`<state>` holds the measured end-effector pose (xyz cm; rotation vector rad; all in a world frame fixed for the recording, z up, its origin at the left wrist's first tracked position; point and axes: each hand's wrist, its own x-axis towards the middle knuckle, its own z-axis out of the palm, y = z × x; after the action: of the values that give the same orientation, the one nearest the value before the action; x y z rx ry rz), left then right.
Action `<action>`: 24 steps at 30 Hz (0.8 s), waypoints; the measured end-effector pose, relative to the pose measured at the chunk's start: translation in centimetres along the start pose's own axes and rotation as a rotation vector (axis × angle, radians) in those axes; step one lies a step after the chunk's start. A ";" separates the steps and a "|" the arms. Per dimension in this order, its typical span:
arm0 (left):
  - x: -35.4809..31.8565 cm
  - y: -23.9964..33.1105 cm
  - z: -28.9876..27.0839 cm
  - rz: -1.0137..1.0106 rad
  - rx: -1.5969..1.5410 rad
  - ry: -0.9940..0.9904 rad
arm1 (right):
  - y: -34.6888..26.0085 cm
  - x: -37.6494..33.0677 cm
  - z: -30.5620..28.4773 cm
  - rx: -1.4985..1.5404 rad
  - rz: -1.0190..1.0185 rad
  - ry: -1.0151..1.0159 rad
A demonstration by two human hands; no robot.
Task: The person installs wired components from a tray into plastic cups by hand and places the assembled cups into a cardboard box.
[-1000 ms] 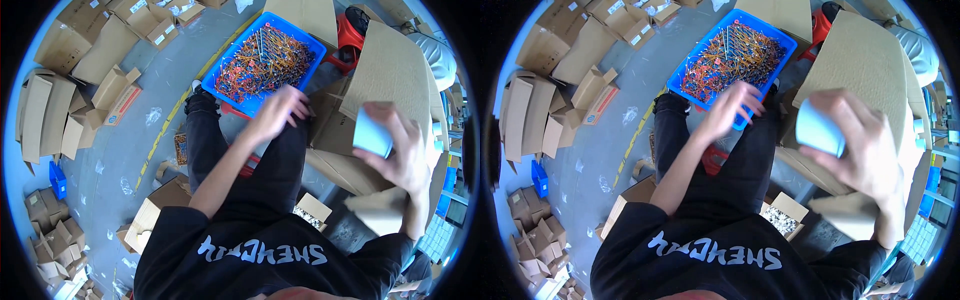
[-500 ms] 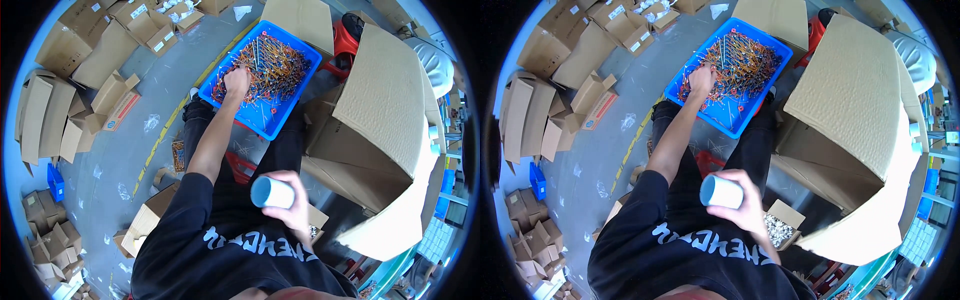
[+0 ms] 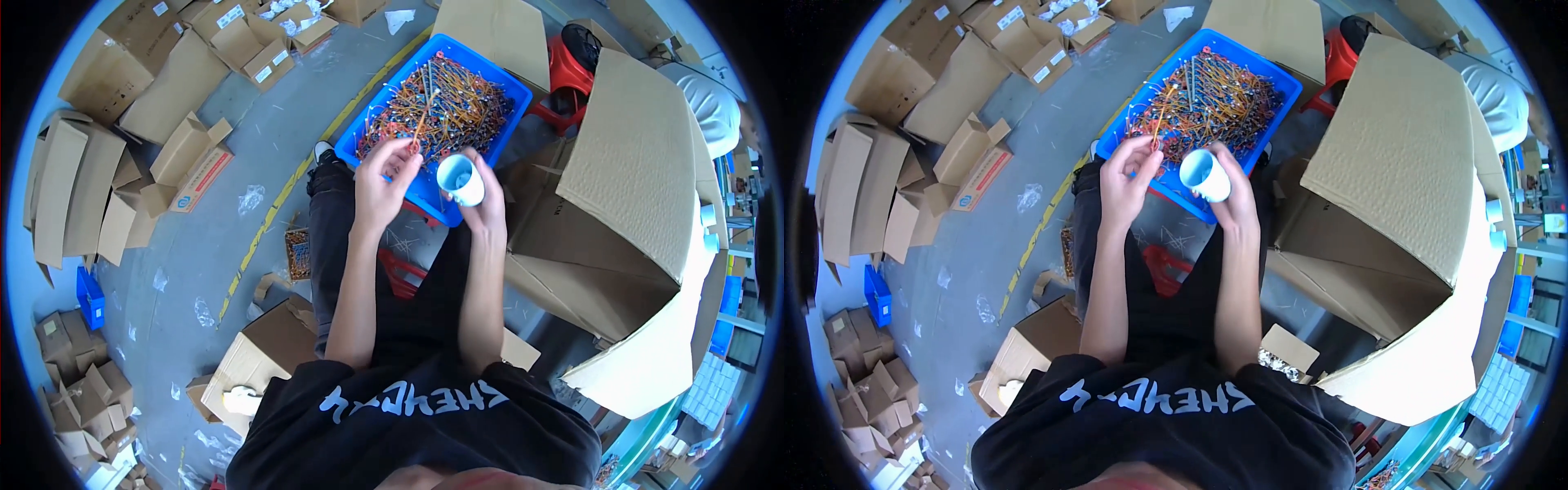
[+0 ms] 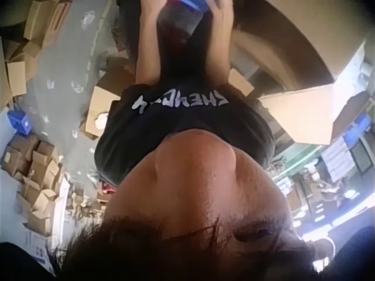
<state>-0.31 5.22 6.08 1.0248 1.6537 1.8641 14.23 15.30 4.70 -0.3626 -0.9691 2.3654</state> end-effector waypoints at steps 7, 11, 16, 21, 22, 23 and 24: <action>-2.0 5.4 -2.8 0.280 0.184 -0.082 | 0.5 0.0 4.4 -0.212 0.046 -0.119; -2.4 5.9 -2.6 0.343 0.333 -0.063 | -0.2 -1.4 5.5 -0.234 0.031 -0.121; -2.6 6.3 -2.9 0.308 0.412 -0.092 | -0.4 -2.5 6.3 -0.453 -0.005 0.041; -3.3 7.2 -3.2 0.358 0.464 -0.179 | -0.4 -3.6 7.0 -0.499 -0.025 0.102; -3.4 7.3 -3.2 0.371 0.481 -0.191 | -0.4 -3.7 7.3 -0.520 -0.055 0.119; -3.4 7.4 -3.3 0.370 0.483 -0.190 | -0.5 -3.5 7.4 -0.518 -0.054 0.118; -3.1 7.6 -3.4 0.358 0.482 -0.171 | -0.8 -3.0 7.5 -0.539 -0.051 0.095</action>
<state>0.16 -0.68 12.68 1.7240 1.9599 1.5424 13.75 9.80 10.63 -0.6357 -1.5424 1.9904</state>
